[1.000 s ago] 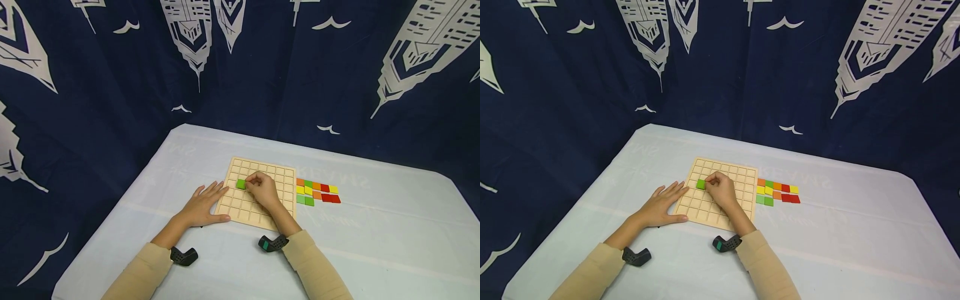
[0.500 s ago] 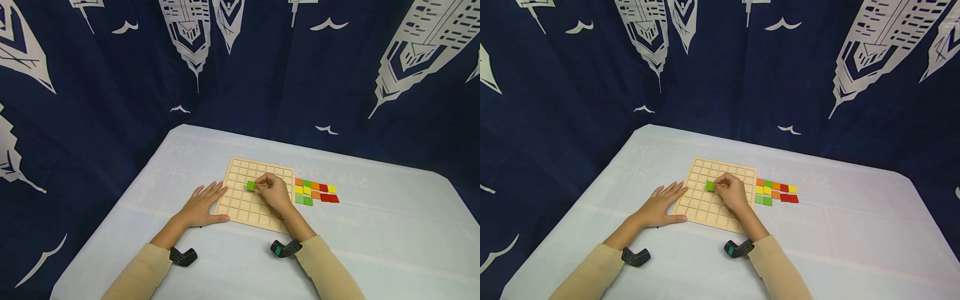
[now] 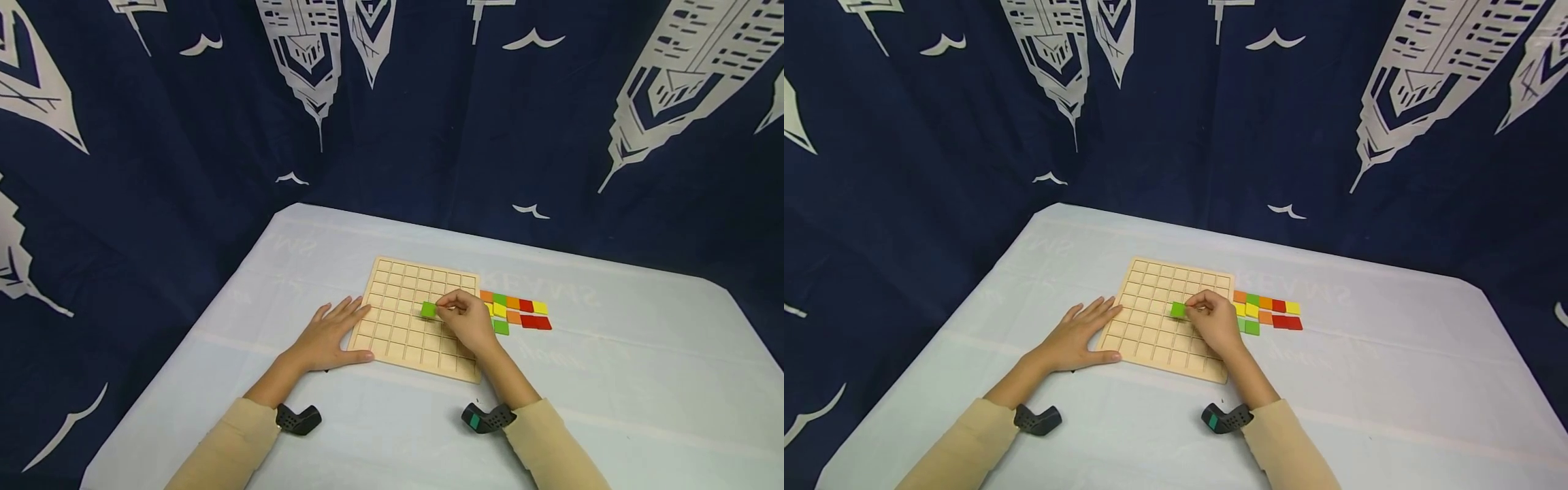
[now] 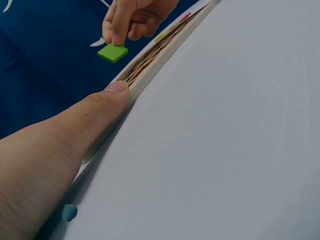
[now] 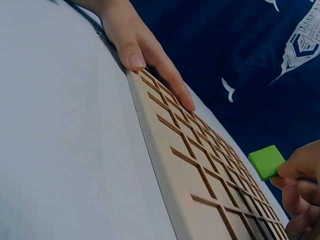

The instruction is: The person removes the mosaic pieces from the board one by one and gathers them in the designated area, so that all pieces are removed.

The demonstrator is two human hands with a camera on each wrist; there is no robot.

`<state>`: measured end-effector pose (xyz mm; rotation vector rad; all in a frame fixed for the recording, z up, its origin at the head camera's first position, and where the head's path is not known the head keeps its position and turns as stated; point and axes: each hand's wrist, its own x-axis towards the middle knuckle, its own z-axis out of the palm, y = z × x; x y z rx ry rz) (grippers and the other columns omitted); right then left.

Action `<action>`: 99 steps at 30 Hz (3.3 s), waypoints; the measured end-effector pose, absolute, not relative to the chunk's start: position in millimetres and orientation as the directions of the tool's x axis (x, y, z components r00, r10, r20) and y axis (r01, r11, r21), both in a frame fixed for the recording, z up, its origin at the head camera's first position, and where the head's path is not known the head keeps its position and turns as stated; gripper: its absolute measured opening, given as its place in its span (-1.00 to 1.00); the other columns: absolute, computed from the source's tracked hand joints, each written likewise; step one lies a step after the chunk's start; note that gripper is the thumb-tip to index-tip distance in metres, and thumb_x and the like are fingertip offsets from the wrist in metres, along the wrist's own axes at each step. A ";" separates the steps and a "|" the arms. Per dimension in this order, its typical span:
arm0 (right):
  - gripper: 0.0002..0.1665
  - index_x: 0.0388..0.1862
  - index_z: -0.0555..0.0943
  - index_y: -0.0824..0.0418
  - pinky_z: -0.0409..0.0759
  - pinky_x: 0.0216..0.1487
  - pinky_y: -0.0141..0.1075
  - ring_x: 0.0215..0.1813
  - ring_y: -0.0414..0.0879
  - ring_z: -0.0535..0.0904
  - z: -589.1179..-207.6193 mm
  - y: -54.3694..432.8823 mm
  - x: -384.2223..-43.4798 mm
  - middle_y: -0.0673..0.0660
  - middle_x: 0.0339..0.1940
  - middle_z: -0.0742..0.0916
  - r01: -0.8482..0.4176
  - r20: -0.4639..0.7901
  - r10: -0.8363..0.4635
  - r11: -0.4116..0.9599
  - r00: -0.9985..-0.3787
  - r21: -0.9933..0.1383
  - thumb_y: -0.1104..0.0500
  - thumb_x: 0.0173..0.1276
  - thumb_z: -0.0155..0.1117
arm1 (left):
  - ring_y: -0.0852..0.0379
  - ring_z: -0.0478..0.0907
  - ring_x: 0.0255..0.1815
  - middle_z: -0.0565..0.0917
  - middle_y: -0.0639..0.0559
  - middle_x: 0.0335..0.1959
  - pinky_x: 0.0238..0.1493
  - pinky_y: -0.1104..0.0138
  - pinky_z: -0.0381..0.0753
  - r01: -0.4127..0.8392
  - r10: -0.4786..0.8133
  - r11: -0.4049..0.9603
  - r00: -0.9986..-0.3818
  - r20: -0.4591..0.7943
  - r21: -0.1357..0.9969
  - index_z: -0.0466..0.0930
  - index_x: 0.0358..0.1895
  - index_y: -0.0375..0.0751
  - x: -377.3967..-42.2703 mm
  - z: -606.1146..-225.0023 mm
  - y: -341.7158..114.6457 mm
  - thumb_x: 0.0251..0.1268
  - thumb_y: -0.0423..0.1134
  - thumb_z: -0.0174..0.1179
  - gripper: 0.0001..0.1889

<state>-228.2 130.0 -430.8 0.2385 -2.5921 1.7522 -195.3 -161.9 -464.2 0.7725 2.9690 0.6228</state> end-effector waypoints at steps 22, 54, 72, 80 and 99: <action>-0.83 -0.17 0.60 0.38 0.52 -0.43 -0.41 -0.50 -0.11 0.51 -433.7 186.5 -219.1 0.10 -0.37 0.69 -0.015 0.013 -0.007 0.381 -1.000 -0.925 0.29 0.32 0.28 | -0.04 -0.13 0.57 0.05 -0.04 0.56 0.46 -0.12 -0.19 0.463 0.468 0.799 -0.879 0.086 0.383 0.08 0.55 -0.05 -195.2 -463.6 -160.9 0.15 0.42 0.12 -0.01; -0.75 -0.09 0.59 0.43 0.59 -0.34 -0.46 -0.36 -0.23 0.54 -434.0 237.1 -205.7 0.14 -0.25 0.69 0.050 0.002 0.114 0.448 -0.993 -0.893 0.26 0.35 0.27 | -0.04 -0.13 0.57 0.04 -0.04 0.56 0.46 -0.12 -0.19 0.465 0.469 0.797 -0.879 0.090 0.386 0.08 0.55 -0.04 -195.3 -463.9 -160.5 0.13 0.44 0.11 0.00; -0.78 -0.13 0.58 0.46 0.52 -0.46 -0.46 -0.49 -0.25 0.48 -442.7 263.7 -204.2 0.01 -0.44 0.65 0.031 0.043 0.145 0.469 -0.988 -0.883 0.30 0.36 0.24 | -0.04 -0.13 0.57 0.04 -0.04 0.56 0.46 -0.11 -0.19 0.466 0.468 0.793 -0.878 0.097 0.392 0.08 0.55 -0.04 -196.4 -464.7 -160.1 0.14 0.43 0.12 0.00; -0.83 -0.18 0.62 0.40 0.48 -0.48 -0.48 -0.50 -0.28 0.47 -451.2 264.4 -205.1 0.09 -0.41 0.67 0.014 0.089 0.160 0.547 -0.983 -0.837 0.29 0.32 0.25 | -0.02 -0.15 0.57 0.02 -0.03 0.57 0.47 -0.10 -0.21 0.458 0.463 0.796 -0.882 0.089 0.397 0.07 0.56 -0.03 -194.9 -464.7 -160.2 0.13 0.42 0.14 0.00; -0.83 -0.14 0.67 0.38 0.46 -0.44 -0.54 -0.46 -0.34 0.48 -455.2 259.4 -203.7 0.22 -0.29 0.73 -0.047 0.168 0.149 0.597 -0.975 -0.801 0.32 0.34 0.25 | -0.06 -0.12 0.57 0.05 -0.06 0.56 0.46 -0.13 -0.19 0.464 0.466 0.793 -0.879 0.099 0.394 0.10 0.54 -0.06 -192.7 -461.1 -162.2 0.13 0.41 0.15 -0.01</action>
